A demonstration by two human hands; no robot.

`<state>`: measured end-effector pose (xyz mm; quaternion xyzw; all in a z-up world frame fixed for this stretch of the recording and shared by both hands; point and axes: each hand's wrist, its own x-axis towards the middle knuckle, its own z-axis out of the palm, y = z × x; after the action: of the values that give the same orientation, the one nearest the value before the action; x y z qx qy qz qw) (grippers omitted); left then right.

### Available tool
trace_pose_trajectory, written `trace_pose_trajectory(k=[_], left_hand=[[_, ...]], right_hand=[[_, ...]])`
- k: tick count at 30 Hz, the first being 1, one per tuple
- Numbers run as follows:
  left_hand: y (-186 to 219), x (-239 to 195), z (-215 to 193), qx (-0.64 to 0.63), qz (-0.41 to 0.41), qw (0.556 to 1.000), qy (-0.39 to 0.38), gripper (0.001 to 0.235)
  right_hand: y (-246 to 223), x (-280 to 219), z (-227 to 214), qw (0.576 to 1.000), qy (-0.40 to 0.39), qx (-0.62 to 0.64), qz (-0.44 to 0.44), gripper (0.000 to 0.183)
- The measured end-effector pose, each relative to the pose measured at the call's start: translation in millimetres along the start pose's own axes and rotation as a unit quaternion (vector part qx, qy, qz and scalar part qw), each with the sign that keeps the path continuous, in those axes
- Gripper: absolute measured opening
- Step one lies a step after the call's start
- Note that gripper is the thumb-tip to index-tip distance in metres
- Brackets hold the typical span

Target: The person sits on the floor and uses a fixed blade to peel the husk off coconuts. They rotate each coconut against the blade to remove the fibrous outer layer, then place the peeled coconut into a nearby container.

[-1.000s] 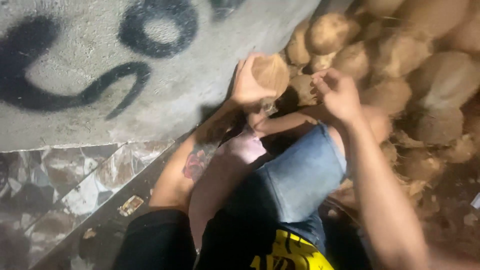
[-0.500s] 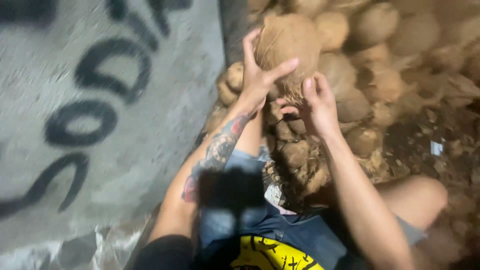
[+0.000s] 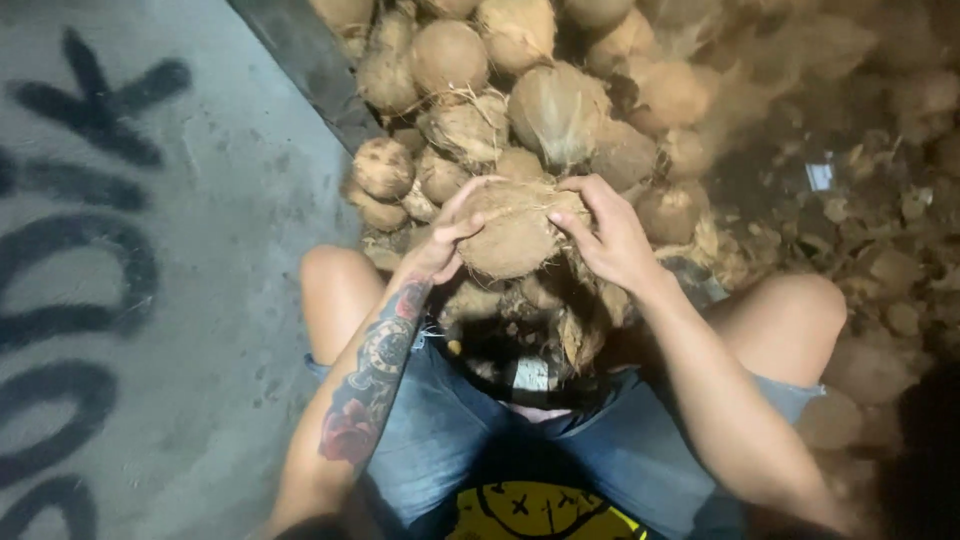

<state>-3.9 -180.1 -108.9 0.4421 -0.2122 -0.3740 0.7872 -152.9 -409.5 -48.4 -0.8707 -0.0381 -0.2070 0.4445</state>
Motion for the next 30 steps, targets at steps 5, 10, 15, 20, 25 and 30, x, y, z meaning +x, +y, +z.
trace_pose_trajectory(k=[5,10,15,20,25,30], left_hand=[[-10,4,-25,0.033,-0.034,0.999,-0.016,0.077],[-10,0,8,0.137,0.008,0.987,0.087,0.079],[-30,2,0,0.307,0.054,0.946,0.091,0.089],[-1,-18,43,0.222,0.050,0.967,0.117,0.097],[15,-32,60,0.286,0.064,0.946,0.135,0.100],[0,-36,34,0.315,0.077,0.934,0.153,0.095]], right_hand=[[-5,-1,2,1.000,0.003,0.000,-0.006,0.028],[46,-1,31,0.997,0.069,0.021,0.009,0.018],[53,-2,54,0.990,0.129,0.040,0.032,0.011],[49,8,71,0.972,0.190,0.078,0.113,0.010],[31,28,76,0.929,0.211,0.141,0.268,0.005],[27,27,63,0.921,0.169,0.191,0.295,0.019]])
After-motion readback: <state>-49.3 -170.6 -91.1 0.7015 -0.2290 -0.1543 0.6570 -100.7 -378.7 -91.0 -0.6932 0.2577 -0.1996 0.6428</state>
